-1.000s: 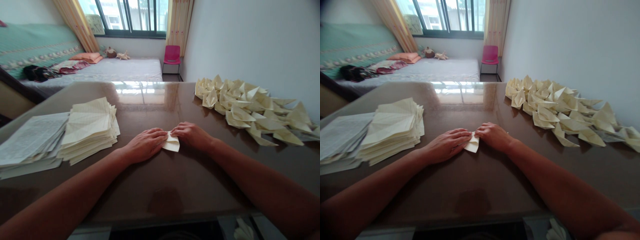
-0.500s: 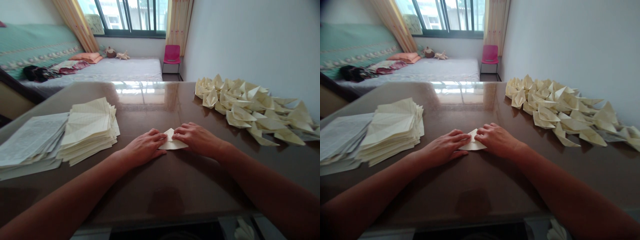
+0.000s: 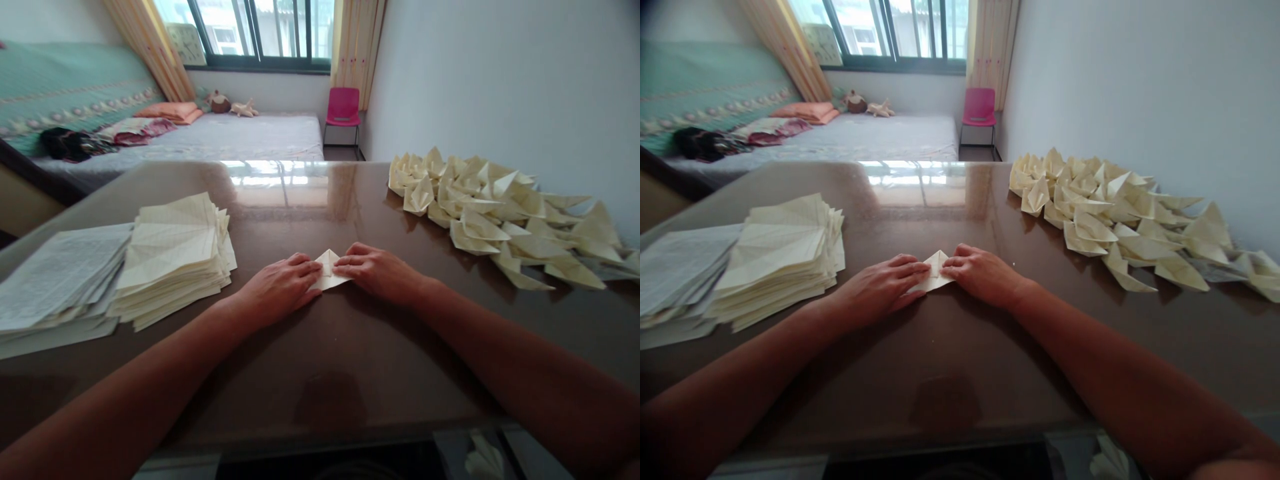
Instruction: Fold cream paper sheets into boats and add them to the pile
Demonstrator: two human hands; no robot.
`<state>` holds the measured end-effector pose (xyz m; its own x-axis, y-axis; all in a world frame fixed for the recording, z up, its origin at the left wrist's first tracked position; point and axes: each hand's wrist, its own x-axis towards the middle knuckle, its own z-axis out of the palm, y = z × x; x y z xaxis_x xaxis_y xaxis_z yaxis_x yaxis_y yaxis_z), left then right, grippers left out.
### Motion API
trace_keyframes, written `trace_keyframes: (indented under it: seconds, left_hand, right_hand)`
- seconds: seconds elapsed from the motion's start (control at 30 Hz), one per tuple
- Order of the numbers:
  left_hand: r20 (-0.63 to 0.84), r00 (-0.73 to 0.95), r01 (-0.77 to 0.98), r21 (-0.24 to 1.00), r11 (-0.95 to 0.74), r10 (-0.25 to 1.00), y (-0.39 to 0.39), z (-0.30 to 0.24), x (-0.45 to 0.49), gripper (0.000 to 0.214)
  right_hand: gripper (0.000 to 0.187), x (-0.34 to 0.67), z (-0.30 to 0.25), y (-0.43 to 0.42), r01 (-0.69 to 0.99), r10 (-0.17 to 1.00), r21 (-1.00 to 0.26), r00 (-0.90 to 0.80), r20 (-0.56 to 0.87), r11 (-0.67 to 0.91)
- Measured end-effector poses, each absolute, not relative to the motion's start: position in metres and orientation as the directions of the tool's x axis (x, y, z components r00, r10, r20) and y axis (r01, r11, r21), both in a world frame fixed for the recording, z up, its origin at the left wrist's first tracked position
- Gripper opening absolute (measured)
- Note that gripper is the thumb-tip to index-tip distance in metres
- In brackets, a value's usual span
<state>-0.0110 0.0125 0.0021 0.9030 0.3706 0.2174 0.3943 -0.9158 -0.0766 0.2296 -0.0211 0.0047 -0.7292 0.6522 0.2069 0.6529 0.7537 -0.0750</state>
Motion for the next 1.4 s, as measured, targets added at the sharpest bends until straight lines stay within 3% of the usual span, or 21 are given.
trace_keyframes:
  seconds: [0.2, 0.43, 0.6, 0.77, 0.87, 1.03, 1.3, 1.4]
  left_hand:
    - [0.218, 0.915, 0.367, -0.107, -0.924, 0.338, 0.014, 0.001, -0.01, 0.033]
    - [0.214, 0.92, 0.359, -0.122, -0.925, 0.329, 0.014, 0.001, -0.012, 0.034]
    - [0.232, 0.911, 0.376, -0.121, -0.919, 0.342, 0.013, 0.002, -0.012, 0.046]
    - [0.23, 0.908, 0.391, -0.163, -0.906, 0.35, 0.013, 0.001, -0.01, 0.037]
    - [0.237, 0.904, 0.395, -0.155, -0.905, 0.354, 0.012, 0.001, -0.01, 0.042]
    - [0.228, 0.908, 0.387, -0.131, -0.913, 0.352, 0.012, 0.002, -0.011, 0.057]
    - [0.23, 0.908, 0.391, -0.173, -0.904, 0.349, 0.014, 0.0, -0.011, 0.05]
    - [0.246, 0.905, 0.396, -0.188, -0.899, 0.347, 0.013, -0.001, -0.01, 0.042]
  right_hand:
    - [0.043, 0.227, 0.013, -0.033, 0.697, 0.709, -0.133, -0.686, 0.164, 0.705]
    - [0.035, 0.225, 0.011, -0.033, 0.741, 0.752, -0.126, -0.643, 0.146, 0.659]
    - [0.042, 0.222, 0.014, -0.035, 0.766, 0.77, -0.09, -0.624, 0.134, 0.637]
    - [0.052, 0.219, 0.014, -0.037, 0.792, 0.792, -0.064, -0.598, 0.125, 0.608]
    - [0.056, 0.219, 0.013, -0.037, 0.799, 0.8, -0.065, -0.587, 0.127, 0.597]
    - [0.055, 0.215, 0.014, -0.039, 0.811, 0.803, -0.007, -0.578, 0.143, 0.585]
    - [0.04, 0.216, 0.012, -0.035, 0.806, 0.795, 0.001, -0.583, 0.165, 0.591]
    - [0.047, 0.217, 0.013, -0.035, 0.807, 0.798, -0.008, -0.583, 0.155, 0.591]
